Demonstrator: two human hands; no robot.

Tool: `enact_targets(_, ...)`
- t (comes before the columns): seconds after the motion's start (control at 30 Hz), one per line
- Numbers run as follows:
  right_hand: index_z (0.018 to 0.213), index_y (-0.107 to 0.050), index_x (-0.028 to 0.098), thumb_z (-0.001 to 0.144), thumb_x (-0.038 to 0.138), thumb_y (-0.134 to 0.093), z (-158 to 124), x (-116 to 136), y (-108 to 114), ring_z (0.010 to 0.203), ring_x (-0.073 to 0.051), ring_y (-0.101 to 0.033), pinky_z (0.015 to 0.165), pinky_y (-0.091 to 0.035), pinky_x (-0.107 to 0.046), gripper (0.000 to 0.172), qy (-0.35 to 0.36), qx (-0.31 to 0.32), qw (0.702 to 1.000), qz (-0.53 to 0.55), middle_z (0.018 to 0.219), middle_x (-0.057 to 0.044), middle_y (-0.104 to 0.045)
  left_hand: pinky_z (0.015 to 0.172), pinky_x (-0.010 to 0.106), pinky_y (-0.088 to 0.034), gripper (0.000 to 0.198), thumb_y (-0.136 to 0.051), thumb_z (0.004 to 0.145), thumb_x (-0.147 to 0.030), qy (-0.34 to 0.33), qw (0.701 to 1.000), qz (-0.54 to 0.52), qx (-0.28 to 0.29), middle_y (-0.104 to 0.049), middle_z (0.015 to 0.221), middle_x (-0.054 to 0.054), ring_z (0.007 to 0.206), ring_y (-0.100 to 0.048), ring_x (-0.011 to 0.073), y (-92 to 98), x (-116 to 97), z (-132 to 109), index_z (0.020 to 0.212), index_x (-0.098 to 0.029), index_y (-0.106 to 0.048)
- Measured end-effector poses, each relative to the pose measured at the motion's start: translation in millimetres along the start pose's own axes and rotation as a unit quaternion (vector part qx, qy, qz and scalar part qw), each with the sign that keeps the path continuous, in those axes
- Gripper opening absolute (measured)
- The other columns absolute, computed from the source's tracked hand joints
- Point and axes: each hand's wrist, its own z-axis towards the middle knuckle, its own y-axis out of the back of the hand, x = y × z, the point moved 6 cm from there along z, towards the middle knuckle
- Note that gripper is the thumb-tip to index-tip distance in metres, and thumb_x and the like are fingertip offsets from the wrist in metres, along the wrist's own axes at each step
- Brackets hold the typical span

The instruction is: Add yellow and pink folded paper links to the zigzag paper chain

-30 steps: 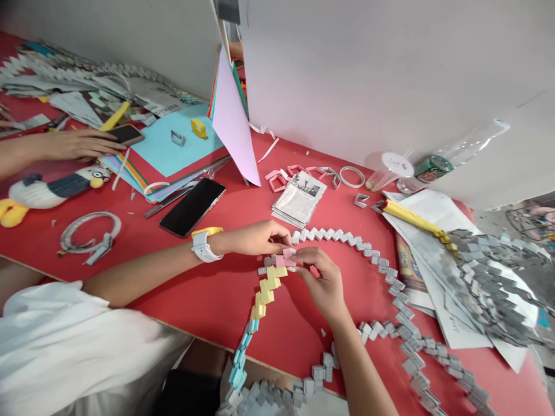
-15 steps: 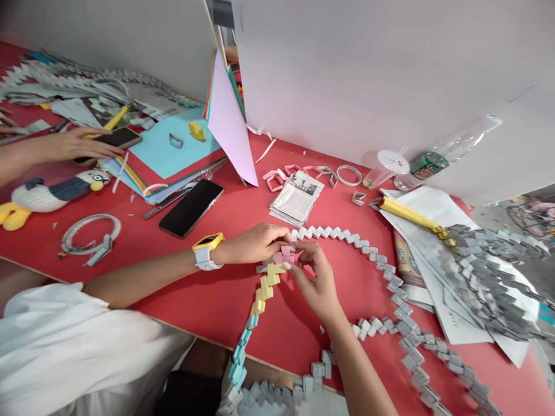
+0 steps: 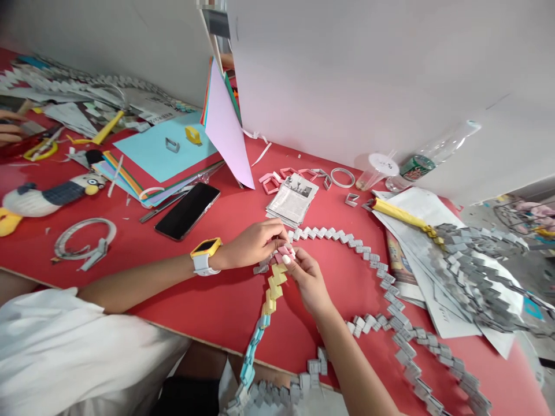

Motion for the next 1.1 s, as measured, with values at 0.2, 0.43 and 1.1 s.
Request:
enact_targets(0.2,0.091,-0.064,0.023,0.079,0.045,-0.072,1,-2,4,0.078,-0.018,-0.063,0.074,-0.053,-0.031,0.026,-0.012,-0.020,1.000,-0.016,0.083,-0.003,-0.066,0.070,0.025,-0.044,0.016,-0.047,0.092,-0.011,-0.032,0.999,-0.001,-0.008,-0.060,0.086,0.003,0.078,-0.056,0.0121,-0.4,-4,-1,0.083,-0.015,-0.060)
enact_targets(0.43,0.093,-0.063,0.022,0.076,0.049,-0.074,4,-7,8,0.066,-0.014,-0.058,0.063,-0.050,-0.027,0.034,-0.010,-0.020,0.999,0.031,0.077,-0.001,-0.062,0.072,0.024,-0.047,0.023,-0.053,0.095,-0.035,0.037,0.994,-0.096,-0.025,-0.063,0.093,0.004,0.083,-0.058,0.0124,3.2,4,0,0.092,-0.016,-0.065)
enact_targets(1.1,0.072,-0.062,0.019,0.086,0.043,-0.050,1,-11,-18,0.064,-0.016,-0.055,0.060,-0.049,-0.029,0.030,-0.070,0.038,0.987,0.140,0.072,-0.004,-0.061,0.077,0.024,-0.053,0.012,-0.063,0.087,-0.025,0.036,0.990,-0.136,-0.033,-0.070,0.089,0.003,0.084,-0.065,0.0132,-14.7,8,-7,0.088,-0.017,-0.071)
